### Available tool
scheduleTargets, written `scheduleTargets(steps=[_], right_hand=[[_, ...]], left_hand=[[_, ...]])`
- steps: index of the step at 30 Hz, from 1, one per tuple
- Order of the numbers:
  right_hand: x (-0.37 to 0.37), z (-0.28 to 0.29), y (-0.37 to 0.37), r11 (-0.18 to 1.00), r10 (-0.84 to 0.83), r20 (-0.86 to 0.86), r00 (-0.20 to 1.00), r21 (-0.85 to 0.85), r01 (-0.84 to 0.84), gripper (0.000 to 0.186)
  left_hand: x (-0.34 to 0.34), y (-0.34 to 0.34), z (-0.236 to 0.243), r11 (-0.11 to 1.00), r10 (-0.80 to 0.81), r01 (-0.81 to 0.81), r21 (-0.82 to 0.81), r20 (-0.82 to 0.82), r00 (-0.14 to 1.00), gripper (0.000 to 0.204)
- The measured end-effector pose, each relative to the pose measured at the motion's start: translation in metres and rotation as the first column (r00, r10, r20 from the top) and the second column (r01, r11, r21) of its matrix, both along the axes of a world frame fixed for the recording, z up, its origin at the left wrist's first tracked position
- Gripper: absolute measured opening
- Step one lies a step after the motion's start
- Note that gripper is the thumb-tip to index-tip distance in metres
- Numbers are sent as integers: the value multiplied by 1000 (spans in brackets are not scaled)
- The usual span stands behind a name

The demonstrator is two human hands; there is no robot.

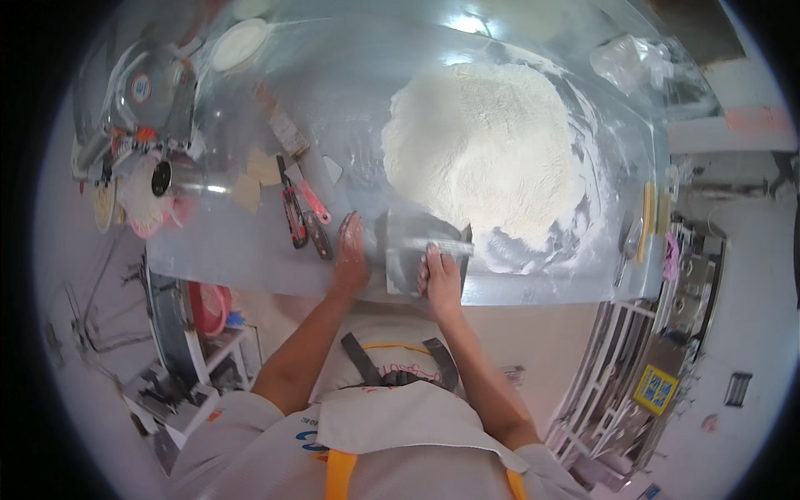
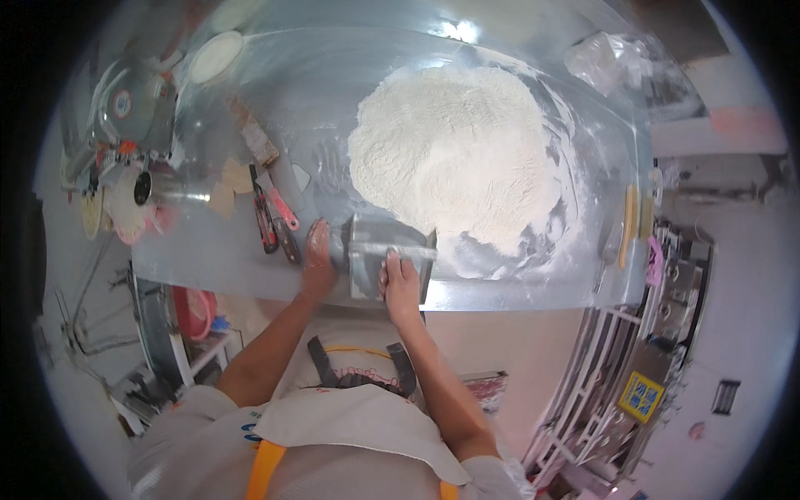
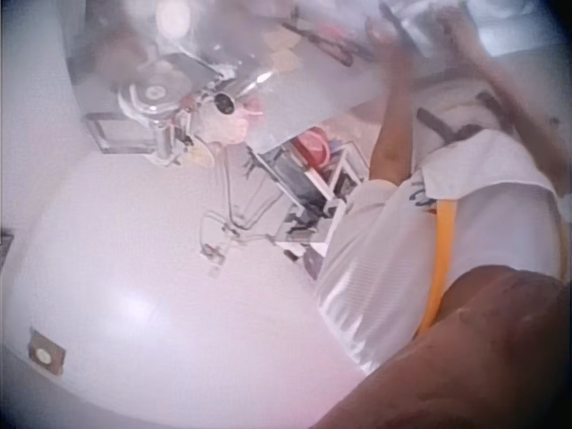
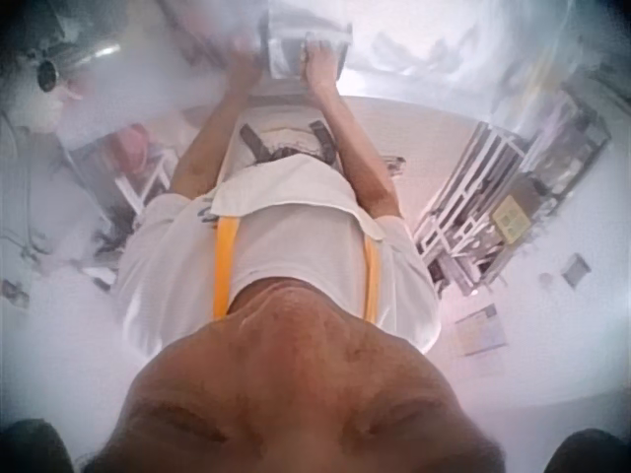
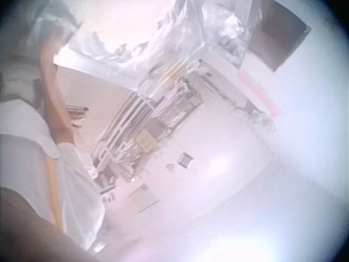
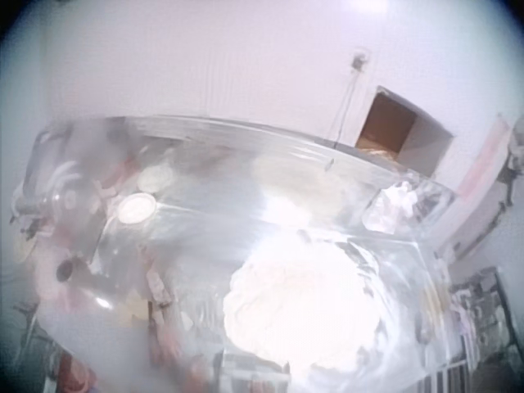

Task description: The person scoops flour from a large sack into a metal scoop, spreads it on a stainless steel table, and repeatedly transfers portions into a dough machine hopper. The person uses a scoop and a dough scraper to manage the flour and feed the machine.

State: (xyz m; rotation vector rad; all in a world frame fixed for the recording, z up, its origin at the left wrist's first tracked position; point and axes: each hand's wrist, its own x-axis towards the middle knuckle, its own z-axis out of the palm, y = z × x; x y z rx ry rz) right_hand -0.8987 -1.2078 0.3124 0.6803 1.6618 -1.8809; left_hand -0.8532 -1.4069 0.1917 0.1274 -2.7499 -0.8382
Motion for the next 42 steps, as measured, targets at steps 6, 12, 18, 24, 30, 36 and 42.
scheduleTargets(steps=[6,12,18,24,30,36,42], right_hand=[[-129,-25,-83,949,-315,-211,925,-69,307,36],[-229,-39,-72,886,-455,-285,844,-54,460,36],[-289,-4,7,541,-584,253,772,-588,602,26],[-330,38,68,314,-677,427,600,-569,760,23],[-301,96,56,138,-752,471,462,-573,808,26],[-234,81,-11,-56,-441,585,681,-775,630,26],[-162,24,-168,508,-368,270,890,-743,436,28]], left_hand=[[-5,9,7,997,8,-4,-71,54,998,57],[-4,6,7,993,14,-1,-114,115,993,58],[-3,9,5,995,9,3,-100,126,992,63],[-4,10,7,995,-24,35,-95,120,992,64],[-1,11,12,996,16,-5,-86,125,992,62],[-1,7,3,996,0,14,-89,158,987,61],[3,7,-7,991,26,3,-130,222,975,64]])
